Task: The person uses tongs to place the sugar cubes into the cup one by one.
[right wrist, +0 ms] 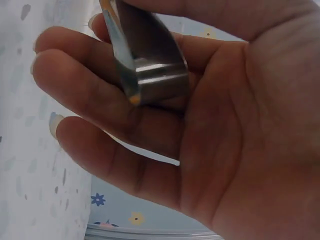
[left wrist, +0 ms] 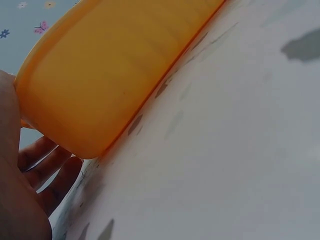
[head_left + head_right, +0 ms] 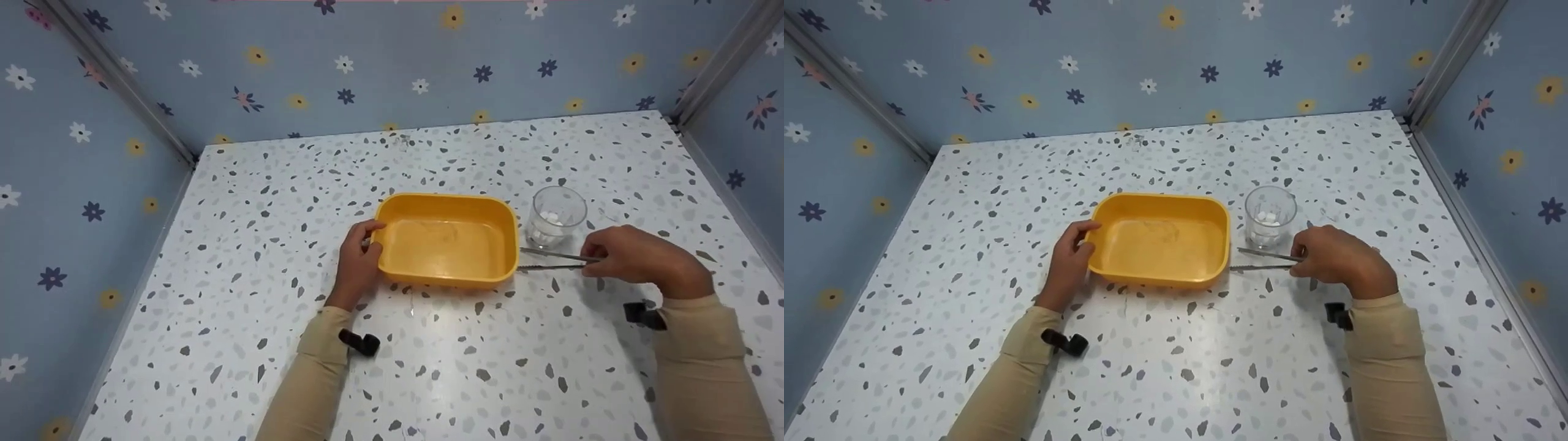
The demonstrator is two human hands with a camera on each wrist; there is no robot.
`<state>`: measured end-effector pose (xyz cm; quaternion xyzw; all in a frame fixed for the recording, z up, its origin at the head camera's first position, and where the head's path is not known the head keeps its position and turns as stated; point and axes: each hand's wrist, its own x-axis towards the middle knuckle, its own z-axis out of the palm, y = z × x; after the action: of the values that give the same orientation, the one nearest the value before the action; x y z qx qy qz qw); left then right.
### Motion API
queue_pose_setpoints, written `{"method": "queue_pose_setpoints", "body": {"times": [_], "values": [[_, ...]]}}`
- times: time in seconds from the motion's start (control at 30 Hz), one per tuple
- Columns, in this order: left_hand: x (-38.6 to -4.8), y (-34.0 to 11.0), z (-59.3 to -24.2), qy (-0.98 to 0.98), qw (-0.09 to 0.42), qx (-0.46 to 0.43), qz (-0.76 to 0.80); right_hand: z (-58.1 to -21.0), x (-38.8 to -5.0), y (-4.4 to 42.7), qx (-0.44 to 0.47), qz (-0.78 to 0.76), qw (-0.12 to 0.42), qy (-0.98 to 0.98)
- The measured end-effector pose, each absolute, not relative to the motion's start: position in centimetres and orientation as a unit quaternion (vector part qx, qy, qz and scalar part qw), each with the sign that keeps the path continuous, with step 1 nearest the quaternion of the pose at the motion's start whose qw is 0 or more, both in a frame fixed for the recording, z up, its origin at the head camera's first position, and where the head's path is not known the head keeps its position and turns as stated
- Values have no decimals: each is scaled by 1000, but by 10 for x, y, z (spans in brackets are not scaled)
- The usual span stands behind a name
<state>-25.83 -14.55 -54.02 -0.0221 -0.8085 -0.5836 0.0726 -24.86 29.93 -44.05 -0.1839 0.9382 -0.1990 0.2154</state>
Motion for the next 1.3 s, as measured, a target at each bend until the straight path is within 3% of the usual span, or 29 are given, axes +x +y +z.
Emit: {"method": "queue_pose_setpoints", "body": {"times": [0.53,1.3], "values": [[-258,-144,-542,-812,69,-31,-579,-461,-248,295,-140,-216,257,931],[-261,-144,-542,-818,83,-21,-569,-458,-259,295,-127,-202,257,936]]}}
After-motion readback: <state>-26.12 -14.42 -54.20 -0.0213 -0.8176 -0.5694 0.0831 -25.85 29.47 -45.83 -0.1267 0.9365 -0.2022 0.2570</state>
